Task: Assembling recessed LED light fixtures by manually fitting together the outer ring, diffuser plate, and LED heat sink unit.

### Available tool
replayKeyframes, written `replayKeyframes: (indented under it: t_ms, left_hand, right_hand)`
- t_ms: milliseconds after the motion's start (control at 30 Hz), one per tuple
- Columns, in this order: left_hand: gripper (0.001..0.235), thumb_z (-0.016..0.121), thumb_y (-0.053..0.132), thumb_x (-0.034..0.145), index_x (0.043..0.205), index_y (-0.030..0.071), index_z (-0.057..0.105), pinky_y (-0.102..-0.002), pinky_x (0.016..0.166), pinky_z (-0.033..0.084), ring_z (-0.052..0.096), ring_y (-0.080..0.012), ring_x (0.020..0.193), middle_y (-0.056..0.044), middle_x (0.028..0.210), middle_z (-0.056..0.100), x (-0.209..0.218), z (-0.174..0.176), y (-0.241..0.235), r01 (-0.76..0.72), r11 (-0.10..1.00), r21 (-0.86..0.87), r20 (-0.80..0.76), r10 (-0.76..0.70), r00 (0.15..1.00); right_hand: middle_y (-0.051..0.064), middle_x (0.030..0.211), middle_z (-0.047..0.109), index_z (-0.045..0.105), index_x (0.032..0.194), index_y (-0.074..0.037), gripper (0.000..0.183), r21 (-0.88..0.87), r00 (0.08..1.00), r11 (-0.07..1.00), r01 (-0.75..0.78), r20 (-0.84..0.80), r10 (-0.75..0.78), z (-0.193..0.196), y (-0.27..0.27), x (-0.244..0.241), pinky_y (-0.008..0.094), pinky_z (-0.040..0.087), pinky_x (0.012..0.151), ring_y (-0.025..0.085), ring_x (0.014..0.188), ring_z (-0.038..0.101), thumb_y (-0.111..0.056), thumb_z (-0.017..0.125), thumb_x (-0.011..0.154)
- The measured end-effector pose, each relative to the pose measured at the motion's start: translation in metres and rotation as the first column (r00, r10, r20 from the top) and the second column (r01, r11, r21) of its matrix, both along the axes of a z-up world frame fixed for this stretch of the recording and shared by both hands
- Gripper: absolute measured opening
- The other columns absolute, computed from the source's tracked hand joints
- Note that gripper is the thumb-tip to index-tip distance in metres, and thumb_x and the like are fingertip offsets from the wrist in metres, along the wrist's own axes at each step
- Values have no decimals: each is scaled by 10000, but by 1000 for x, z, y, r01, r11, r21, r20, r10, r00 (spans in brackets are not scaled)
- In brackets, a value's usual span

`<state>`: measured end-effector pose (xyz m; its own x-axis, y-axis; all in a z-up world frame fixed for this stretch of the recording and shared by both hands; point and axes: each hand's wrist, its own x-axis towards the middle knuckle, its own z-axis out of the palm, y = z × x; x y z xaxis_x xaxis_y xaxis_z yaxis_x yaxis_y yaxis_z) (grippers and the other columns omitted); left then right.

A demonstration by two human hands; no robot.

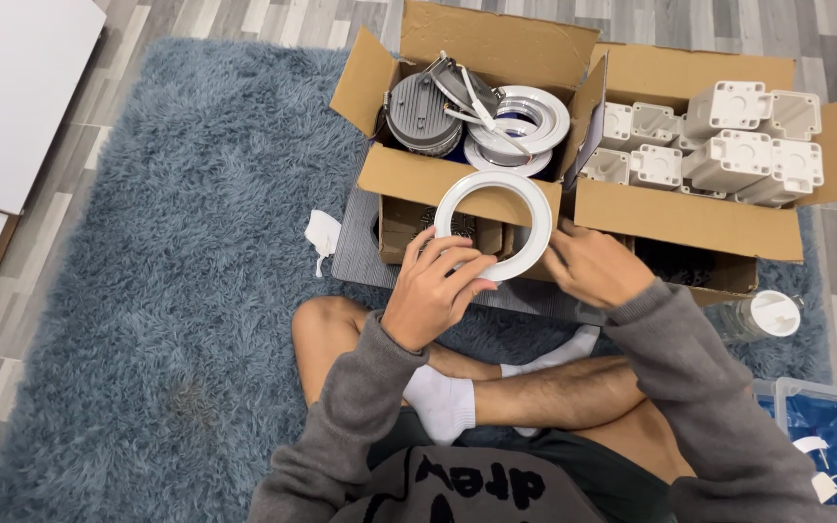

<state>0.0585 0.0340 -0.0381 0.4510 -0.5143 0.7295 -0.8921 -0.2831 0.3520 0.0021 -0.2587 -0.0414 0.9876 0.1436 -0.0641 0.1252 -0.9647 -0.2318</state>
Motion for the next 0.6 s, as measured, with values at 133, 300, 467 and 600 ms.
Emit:
replayKeyframes:
  t_ms: [133,300,467,600]
  left_hand:
    - [272,776,353,1023,1236,186,809,-620,1226,400,699,-260,1217,-12,1062,749,0,5,-2,2,1000,-5,-6,-2,1000]
    - [270,781,341,1026,1231,165,796,-613,1204,429,695,-270,1220,-21,1062,738,-1,13,-10,20,1000,4,12,-20,1000]
    - [267,798,328,1016,1220,155,798,-620,1199,430,695,-276,1217,-27,1063,739,0,10,-17,30,999,13,32,-31,999]
    - [310,853,275,944,1223,153,794,-537,1254,388,652,-220,1250,6,1152,724,-9,25,-18,2,988,156,-7,-1,1000]
  right_hand:
    - [277,1081,771,727,1155,-13,282,-69,992,997,-29,120,37,38,14,-21,492,684,648,458,848,810,-183,515,1079]
    - [122,1160,843,794,1127,-89,147,-172,863,983,-59,487,137,58,17,-45,409,672,858,313,1062,817,-40,699,1025]
    - [71,1165,857,852,1108,-88,213,-19,704,997,-76,707,67,59,15,-65,386,655,918,270,1049,796,72,765,999]
    - [188,1170,829,837,1056,93,294,343,657,939,-25,714,-244,84,27,-101,364,609,958,297,1048,763,310,756,875]
